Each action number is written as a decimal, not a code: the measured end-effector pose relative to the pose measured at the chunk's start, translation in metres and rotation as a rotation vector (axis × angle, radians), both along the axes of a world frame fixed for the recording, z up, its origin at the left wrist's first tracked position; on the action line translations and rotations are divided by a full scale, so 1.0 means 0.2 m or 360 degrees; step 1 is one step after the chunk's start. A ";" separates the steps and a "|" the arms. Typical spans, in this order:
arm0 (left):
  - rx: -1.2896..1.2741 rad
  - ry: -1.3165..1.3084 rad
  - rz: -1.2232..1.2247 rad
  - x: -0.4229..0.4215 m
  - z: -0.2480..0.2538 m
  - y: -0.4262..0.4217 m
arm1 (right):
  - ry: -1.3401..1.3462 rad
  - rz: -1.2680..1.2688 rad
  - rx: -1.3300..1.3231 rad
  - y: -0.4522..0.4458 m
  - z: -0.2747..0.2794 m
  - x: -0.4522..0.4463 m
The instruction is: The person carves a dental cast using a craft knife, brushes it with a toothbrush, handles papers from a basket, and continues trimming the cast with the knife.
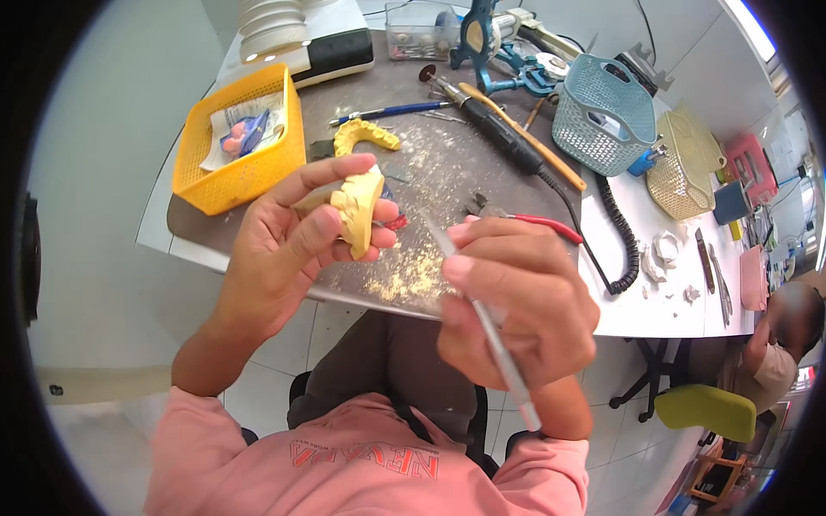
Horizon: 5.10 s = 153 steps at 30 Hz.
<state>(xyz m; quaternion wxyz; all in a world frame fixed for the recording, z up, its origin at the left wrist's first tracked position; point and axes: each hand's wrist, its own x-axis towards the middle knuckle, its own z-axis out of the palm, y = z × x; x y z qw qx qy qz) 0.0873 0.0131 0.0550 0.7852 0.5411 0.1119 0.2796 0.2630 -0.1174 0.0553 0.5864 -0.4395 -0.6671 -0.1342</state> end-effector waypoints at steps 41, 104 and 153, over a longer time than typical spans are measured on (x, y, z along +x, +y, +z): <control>-0.0003 0.0018 0.0151 -0.11 -0.11 -0.10 | -0.0109 0.0113 -0.0202 0.05 -0.14 -0.21; 0.0337 0.0376 0.0052 -0.12 -0.03 -0.08 | 0.0362 0.0081 -0.0129 0.00 -0.16 -0.21; 0.0611 0.0285 0.0159 -0.12 -0.08 -0.14 | -0.0064 0.0074 -0.0061 0.09 -0.19 -0.23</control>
